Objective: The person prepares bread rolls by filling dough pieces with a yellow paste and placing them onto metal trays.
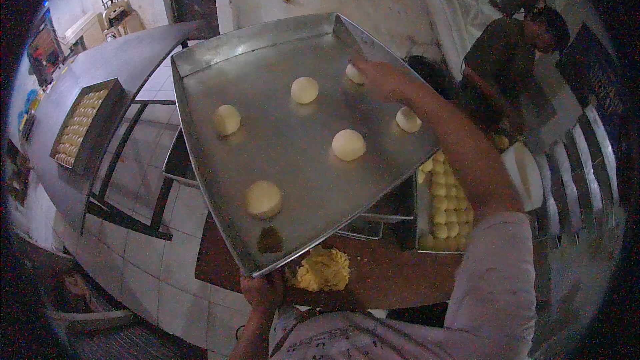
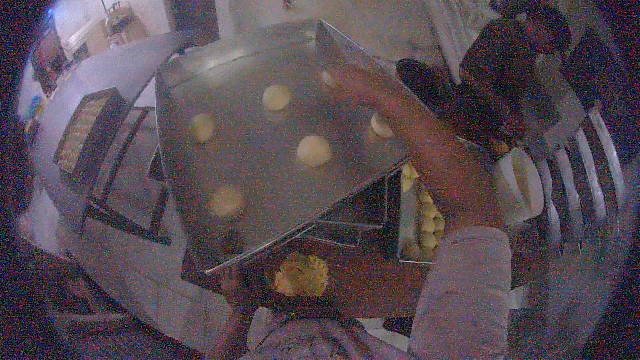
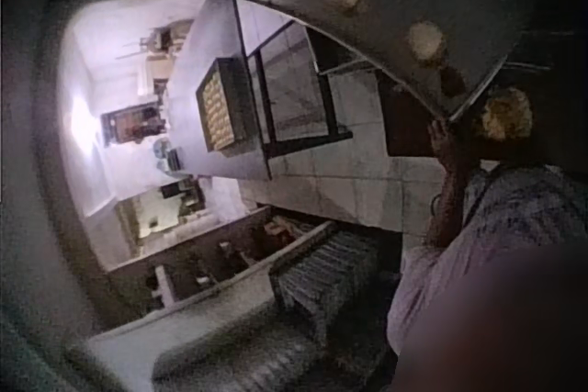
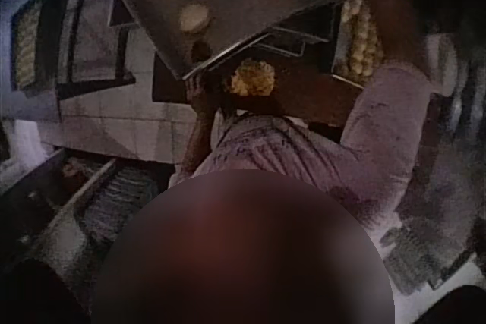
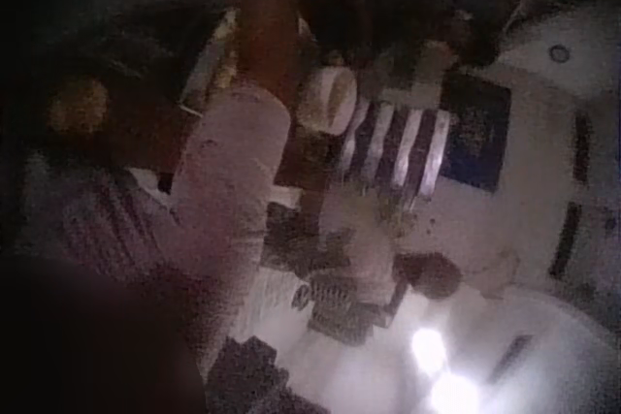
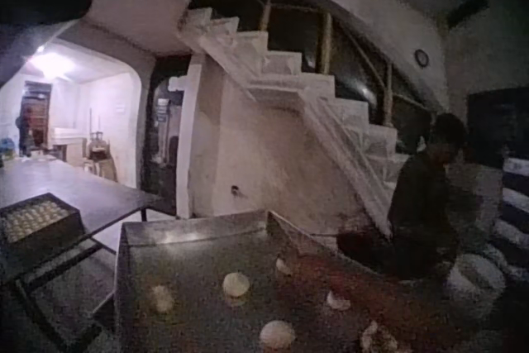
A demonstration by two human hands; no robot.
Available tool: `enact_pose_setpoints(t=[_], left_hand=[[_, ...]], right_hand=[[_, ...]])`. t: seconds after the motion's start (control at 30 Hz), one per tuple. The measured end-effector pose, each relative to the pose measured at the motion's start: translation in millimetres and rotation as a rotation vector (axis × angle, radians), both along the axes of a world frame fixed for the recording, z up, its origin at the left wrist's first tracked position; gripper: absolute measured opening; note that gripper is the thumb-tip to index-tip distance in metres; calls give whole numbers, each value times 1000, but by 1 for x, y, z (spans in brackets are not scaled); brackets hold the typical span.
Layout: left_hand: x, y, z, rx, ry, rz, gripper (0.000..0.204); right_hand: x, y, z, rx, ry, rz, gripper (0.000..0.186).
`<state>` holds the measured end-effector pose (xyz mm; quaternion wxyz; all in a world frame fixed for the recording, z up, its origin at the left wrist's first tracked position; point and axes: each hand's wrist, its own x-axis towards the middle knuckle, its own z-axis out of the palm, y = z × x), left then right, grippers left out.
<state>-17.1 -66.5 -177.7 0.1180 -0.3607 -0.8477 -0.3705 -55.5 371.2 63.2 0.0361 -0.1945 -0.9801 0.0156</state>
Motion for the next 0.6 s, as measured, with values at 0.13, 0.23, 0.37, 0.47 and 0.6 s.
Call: enact_pose_setpoints(t=[0.13,0.23,0.37,0.47,0.6], left_hand=[[1,-6,-16,-65,-107,-87,31],[2,-1,-7,-47,169,-26,34],[11,-4,-30,-39,145,3,32],[16,-1,-30,28,48,31,28],[32,18,30,42,34,-15,22]], right_hand=[[2,27,-32,76,-33,94,58],[15,14,-9,-101,32,41,59],[107,15,44,128,683,-64,42],[188,-30,44,232,1129,-102,26],[299,-42,-70,-14,548,-495,23]])
